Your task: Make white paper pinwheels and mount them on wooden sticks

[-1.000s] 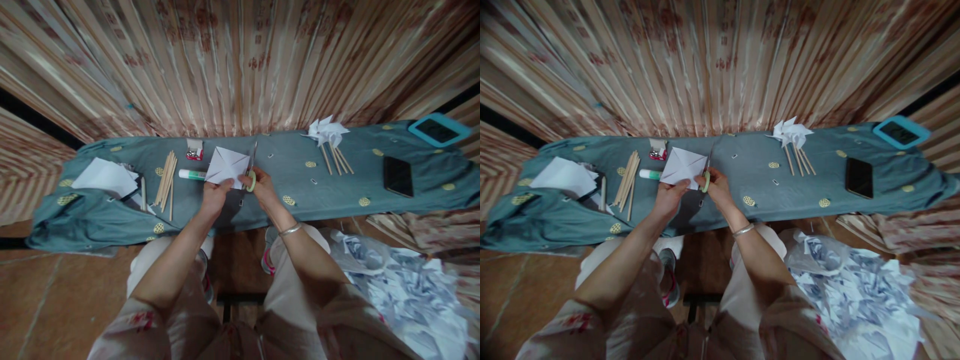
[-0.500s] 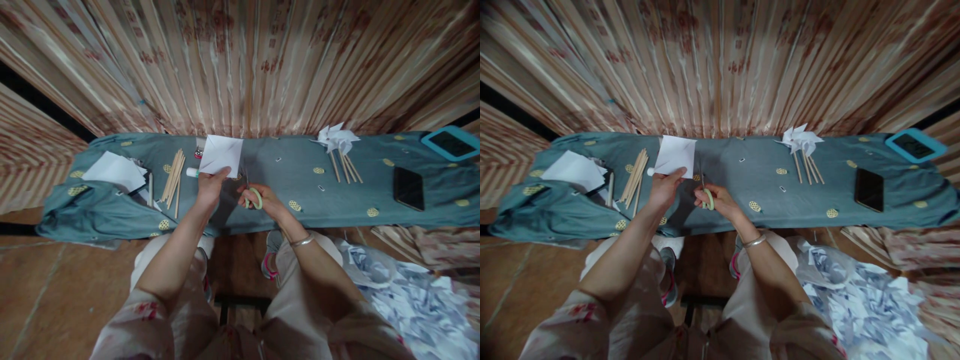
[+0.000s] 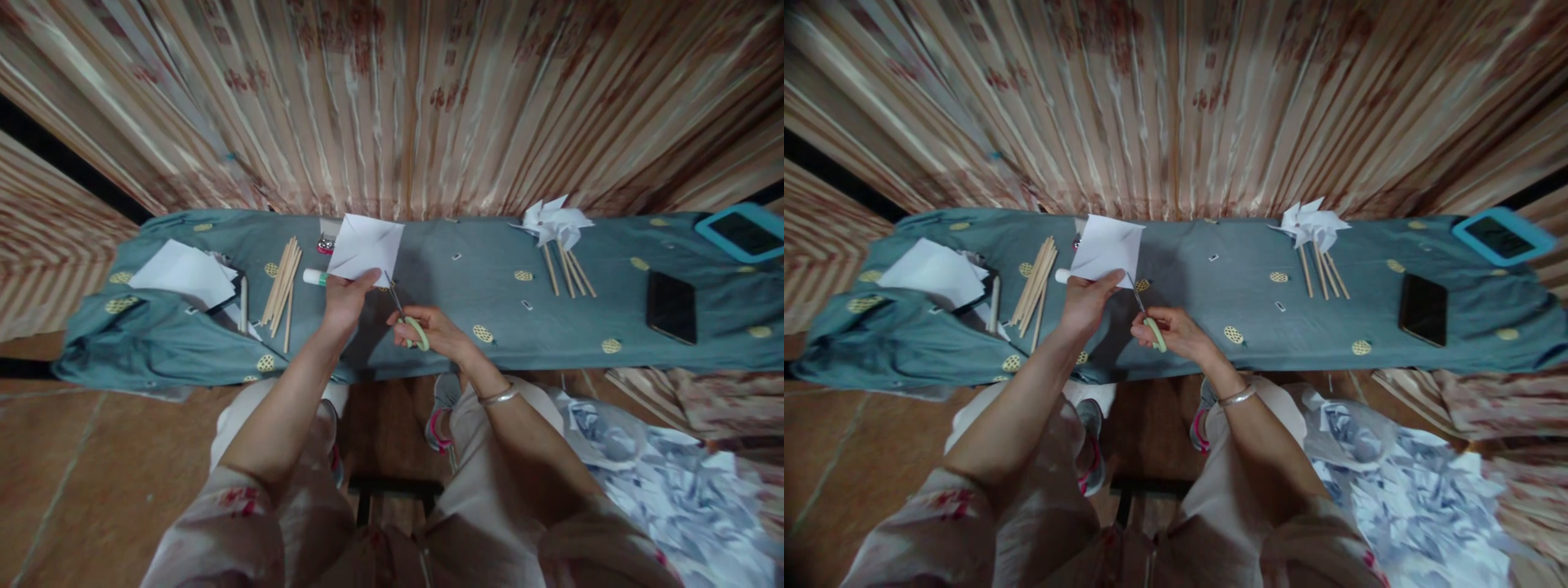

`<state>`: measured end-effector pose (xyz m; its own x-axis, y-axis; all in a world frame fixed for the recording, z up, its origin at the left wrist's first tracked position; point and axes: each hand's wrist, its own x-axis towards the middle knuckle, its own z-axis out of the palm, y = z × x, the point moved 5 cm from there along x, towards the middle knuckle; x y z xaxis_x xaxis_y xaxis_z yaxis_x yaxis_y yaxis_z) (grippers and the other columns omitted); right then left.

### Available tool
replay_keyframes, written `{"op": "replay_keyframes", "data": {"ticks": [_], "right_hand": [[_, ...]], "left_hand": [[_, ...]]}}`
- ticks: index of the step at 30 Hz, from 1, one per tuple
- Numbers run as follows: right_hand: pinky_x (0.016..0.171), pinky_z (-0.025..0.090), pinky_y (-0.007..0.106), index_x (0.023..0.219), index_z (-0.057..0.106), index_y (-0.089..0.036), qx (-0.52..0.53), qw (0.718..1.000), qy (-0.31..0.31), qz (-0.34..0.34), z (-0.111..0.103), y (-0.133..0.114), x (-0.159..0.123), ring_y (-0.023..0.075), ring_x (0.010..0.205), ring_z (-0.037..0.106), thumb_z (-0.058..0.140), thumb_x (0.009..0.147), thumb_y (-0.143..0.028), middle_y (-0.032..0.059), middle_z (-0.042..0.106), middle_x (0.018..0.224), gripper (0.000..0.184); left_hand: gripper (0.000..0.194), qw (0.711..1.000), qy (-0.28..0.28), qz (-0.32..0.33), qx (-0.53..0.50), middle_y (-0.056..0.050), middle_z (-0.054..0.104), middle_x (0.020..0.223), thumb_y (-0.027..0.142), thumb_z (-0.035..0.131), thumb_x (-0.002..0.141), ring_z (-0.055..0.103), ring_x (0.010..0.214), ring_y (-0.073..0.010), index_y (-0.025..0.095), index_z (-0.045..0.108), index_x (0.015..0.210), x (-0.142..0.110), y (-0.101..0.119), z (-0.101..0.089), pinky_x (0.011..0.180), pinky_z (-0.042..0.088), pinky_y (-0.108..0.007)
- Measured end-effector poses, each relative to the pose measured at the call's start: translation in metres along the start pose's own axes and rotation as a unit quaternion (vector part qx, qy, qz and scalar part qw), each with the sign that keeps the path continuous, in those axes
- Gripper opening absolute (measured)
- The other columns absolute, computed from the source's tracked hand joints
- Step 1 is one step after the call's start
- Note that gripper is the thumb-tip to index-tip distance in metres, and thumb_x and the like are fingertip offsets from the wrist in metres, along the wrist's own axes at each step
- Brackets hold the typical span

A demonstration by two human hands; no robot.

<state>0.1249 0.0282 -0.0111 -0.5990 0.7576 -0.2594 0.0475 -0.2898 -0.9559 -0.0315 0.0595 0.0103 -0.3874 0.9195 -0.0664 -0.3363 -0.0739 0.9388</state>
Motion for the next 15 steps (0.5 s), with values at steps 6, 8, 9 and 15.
{"op": "replay_keyframes", "data": {"ticks": [6, 8, 9, 15], "right_hand": [[0.057, 0.048, 0.02, 0.083, 0.067, -0.017, -0.002, 1.0, 0.009, -0.001, -0.0019, -0.001, -0.0002, 0.009, 0.06, 0.06, 0.083, 0.059, -0.059, -0.0029, 0.063, 0.066, 0.051], [0.056, 0.048, 0.02, 0.082, 0.067, -0.017, -0.006, 1.0, 0.01, -0.004, -0.0022, -0.0015, 0.0, 0.0089, 0.059, 0.06, 0.083, 0.059, -0.059, -0.0029, 0.063, 0.065, 0.051], [0.056, 0.048, 0.02, 0.082, 0.067, -0.017, -0.008, 1.0, 0.012, -0.005, -0.0024, -0.0017, 0.0, 0.0088, 0.058, 0.059, 0.083, 0.059, -0.059, -0.003, 0.063, 0.064, 0.051], [0.056, 0.048, 0.02, 0.082, 0.067, -0.017, -0.012, 1.0, 0.016, -0.005, -0.0031, 0.0003, 0.0004, 0.0087, 0.057, 0.059, 0.082, 0.06, -0.059, -0.0031, 0.063, 0.064, 0.049]], "left_hand": [[0.029, 0.999, -0.031, 0.0, 0.012, 0.001, 0.067, 0.066, 0.026, 0.084, 0.048, 0.06, 0.059, -0.0129, 0.014, 0.067, 0.069, -0.0039, -0.0003, 0.0034, 0.059, 0.048, -0.025], [0.029, 0.999, -0.038, 0.001, 0.014, 0.0, 0.068, 0.066, 0.026, 0.083, 0.049, 0.059, 0.058, -0.0125, 0.014, 0.067, 0.069, -0.0048, 0.0, 0.004, 0.059, 0.048, -0.024], [0.029, 0.999, -0.04, 0.001, 0.016, 0.0, 0.068, 0.066, 0.026, 0.083, 0.049, 0.059, 0.058, -0.0125, 0.014, 0.067, 0.069, -0.0051, 0.0, 0.0041, 0.058, 0.048, -0.024], [0.027, 0.999, -0.039, -0.004, 0.032, 0.0, 0.066, 0.063, 0.027, 0.084, 0.048, 0.058, 0.057, -0.012, 0.014, 0.066, 0.063, -0.0042, -0.0021, 0.0023, 0.056, 0.046, -0.024]]}}
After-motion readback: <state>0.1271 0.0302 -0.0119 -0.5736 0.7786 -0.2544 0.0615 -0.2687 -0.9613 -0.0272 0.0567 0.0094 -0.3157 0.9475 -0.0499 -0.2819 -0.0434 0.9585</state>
